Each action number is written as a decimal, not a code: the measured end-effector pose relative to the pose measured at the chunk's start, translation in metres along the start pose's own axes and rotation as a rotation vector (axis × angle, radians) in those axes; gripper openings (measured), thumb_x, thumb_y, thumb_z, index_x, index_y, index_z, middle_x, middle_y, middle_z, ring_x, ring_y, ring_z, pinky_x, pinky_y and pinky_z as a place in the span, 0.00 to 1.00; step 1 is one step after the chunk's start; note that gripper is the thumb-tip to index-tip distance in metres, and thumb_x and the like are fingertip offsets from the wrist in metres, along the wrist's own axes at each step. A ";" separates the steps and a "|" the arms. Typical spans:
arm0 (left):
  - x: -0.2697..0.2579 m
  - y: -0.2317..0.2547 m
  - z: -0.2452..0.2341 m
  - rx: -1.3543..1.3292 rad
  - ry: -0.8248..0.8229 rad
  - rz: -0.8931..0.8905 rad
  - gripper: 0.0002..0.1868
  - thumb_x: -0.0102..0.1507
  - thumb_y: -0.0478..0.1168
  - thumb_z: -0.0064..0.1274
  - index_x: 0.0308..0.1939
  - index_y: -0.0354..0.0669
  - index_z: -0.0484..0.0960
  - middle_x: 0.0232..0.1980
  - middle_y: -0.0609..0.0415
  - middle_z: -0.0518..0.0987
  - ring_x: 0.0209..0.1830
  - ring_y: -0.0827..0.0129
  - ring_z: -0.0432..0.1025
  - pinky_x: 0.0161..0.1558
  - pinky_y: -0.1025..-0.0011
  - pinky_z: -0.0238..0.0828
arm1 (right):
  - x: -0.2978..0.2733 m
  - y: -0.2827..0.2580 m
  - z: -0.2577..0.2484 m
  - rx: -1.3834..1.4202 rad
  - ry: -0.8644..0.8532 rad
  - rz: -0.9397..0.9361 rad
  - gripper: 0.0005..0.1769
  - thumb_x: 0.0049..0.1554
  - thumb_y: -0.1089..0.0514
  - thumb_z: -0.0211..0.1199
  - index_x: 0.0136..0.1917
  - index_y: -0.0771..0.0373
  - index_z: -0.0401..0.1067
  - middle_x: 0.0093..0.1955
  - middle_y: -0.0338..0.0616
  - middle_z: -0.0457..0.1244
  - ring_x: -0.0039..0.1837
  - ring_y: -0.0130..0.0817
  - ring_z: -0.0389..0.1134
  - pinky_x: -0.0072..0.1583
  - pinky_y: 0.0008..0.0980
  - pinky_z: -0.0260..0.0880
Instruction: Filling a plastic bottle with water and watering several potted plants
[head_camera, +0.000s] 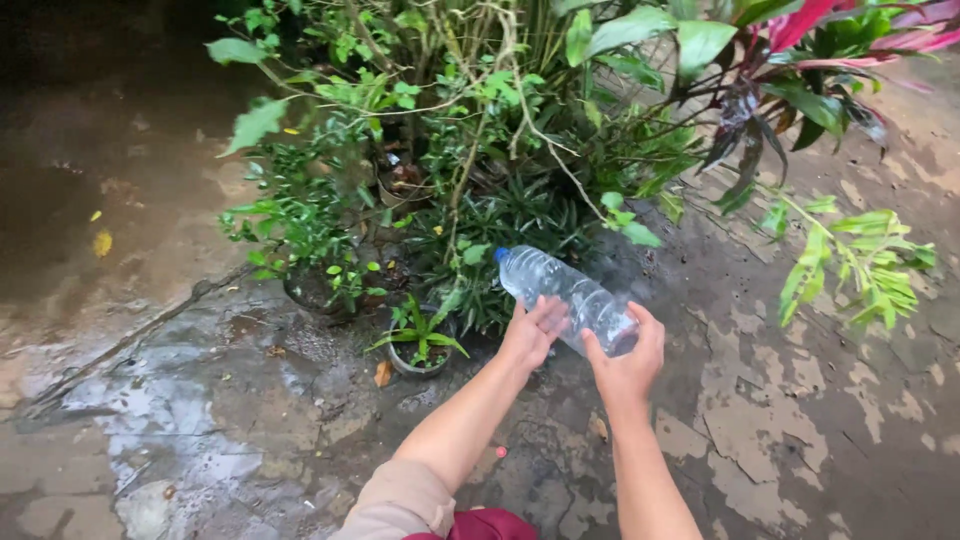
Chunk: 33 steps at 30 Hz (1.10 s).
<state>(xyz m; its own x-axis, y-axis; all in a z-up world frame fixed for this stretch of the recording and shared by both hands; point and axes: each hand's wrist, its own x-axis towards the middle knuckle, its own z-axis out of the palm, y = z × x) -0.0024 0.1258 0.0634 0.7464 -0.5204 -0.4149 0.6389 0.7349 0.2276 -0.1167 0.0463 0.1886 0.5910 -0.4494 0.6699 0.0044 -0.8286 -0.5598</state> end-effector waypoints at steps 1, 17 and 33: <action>-0.004 0.007 -0.002 -0.003 0.005 0.005 0.54 0.70 0.43 0.58 0.81 0.62 0.27 0.67 0.41 0.76 0.67 0.48 0.71 0.68 0.46 0.64 | -0.002 -0.009 0.002 0.004 -0.006 -0.001 0.44 0.35 0.57 0.83 0.65 0.60 0.71 0.55 0.49 0.63 0.58 0.51 0.68 0.63 0.45 0.66; -0.024 0.156 -0.037 0.004 0.015 0.213 0.53 0.70 0.43 0.58 0.81 0.55 0.29 0.63 0.41 0.79 0.63 0.49 0.74 0.67 0.44 0.66 | -0.001 -0.139 0.090 0.053 -0.132 0.051 0.45 0.38 0.57 0.83 0.67 0.61 0.68 0.57 0.49 0.63 0.60 0.52 0.67 0.64 0.49 0.66; -0.052 0.231 -0.058 -0.073 0.053 0.261 0.54 0.70 0.42 0.56 0.80 0.50 0.24 0.69 0.37 0.73 0.69 0.46 0.69 0.72 0.43 0.58 | -0.012 -0.187 0.155 -0.007 -0.242 0.052 0.43 0.39 0.53 0.82 0.66 0.56 0.67 0.58 0.42 0.62 0.61 0.48 0.68 0.61 0.48 0.70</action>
<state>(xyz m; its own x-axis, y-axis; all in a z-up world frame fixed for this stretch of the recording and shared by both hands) 0.0956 0.3482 0.0868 0.8718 -0.2876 -0.3966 0.4101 0.8714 0.2694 0.0004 0.2583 0.2103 0.7660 -0.3997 0.5034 -0.0368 -0.8091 -0.5865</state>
